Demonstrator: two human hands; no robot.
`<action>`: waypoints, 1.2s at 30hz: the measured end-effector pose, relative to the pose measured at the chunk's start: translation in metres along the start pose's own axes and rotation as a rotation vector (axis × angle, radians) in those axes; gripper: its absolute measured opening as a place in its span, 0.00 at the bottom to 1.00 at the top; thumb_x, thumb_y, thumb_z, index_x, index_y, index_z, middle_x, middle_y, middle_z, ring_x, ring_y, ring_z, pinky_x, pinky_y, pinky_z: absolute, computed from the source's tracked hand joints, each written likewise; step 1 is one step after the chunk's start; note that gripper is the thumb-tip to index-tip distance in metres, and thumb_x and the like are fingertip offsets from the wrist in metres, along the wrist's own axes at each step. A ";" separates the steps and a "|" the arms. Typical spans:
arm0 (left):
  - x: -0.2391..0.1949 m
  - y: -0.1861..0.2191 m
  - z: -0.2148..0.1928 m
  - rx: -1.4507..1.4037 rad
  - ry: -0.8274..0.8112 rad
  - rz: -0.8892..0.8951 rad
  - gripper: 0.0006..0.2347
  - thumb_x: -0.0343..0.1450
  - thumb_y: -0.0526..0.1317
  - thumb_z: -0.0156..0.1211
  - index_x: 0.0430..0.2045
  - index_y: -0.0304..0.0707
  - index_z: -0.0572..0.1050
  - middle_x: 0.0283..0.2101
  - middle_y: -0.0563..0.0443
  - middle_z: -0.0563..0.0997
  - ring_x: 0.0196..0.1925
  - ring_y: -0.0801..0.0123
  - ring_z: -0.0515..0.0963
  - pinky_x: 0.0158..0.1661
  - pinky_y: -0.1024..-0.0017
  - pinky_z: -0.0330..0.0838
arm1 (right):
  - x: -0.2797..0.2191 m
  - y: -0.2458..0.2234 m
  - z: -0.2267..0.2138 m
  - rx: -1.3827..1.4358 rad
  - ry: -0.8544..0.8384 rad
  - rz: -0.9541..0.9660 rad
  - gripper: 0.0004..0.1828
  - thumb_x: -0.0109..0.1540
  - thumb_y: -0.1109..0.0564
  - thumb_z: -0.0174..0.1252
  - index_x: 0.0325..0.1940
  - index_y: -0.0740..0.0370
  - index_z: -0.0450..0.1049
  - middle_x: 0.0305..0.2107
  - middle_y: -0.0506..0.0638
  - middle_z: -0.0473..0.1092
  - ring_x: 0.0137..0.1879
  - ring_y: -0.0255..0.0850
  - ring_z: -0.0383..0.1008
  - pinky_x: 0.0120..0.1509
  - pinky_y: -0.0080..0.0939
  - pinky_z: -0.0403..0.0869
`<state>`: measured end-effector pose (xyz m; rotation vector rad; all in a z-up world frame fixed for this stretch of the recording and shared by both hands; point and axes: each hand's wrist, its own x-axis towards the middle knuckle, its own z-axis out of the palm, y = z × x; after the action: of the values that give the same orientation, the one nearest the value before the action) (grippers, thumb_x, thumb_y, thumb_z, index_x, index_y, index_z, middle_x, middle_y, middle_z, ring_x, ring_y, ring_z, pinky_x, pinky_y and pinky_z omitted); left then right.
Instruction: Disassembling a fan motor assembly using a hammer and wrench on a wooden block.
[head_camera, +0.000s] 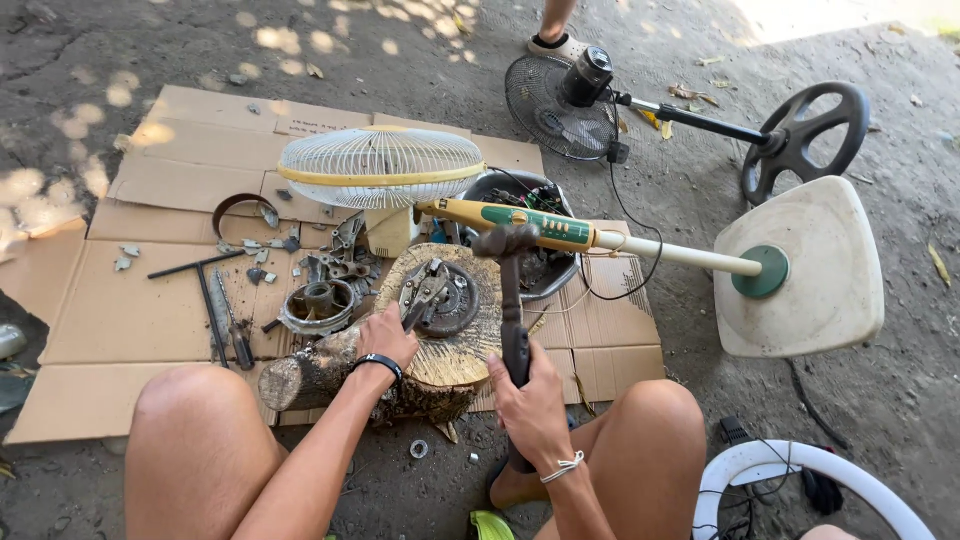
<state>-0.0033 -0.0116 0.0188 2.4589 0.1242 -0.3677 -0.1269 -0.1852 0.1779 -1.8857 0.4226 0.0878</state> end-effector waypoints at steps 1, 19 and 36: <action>-0.002 0.001 0.000 -0.008 0.000 -0.005 0.06 0.68 0.33 0.60 0.35 0.30 0.73 0.29 0.40 0.81 0.31 0.50 0.83 0.36 0.56 0.82 | -0.002 -0.008 -0.003 -0.009 -0.004 0.000 0.14 0.64 0.53 0.61 0.45 0.65 0.68 0.16 0.45 0.65 0.13 0.35 0.65 0.12 0.32 0.69; 0.035 -0.029 0.041 0.041 -0.070 -0.041 0.16 0.68 0.42 0.59 0.49 0.39 0.73 0.48 0.36 0.84 0.55 0.42 0.82 0.55 0.49 0.77 | 0.033 0.007 0.034 -0.320 0.077 -0.159 0.13 0.70 0.51 0.52 0.38 0.63 0.68 0.19 0.56 0.70 0.20 0.42 0.70 0.24 0.40 0.74; 0.005 -0.004 -0.005 -0.102 0.039 -0.013 0.04 0.70 0.34 0.60 0.32 0.33 0.73 0.25 0.46 0.79 0.24 0.58 0.79 0.27 0.62 0.79 | 0.065 0.114 -0.007 1.091 -0.220 0.710 0.08 0.71 0.56 0.49 0.45 0.61 0.59 0.17 0.44 0.61 0.16 0.28 0.58 0.13 0.24 0.63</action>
<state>0.0023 -0.0053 0.0185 2.3664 0.1714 -0.3111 -0.1048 -0.2407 0.0613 -0.5944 0.7714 0.4350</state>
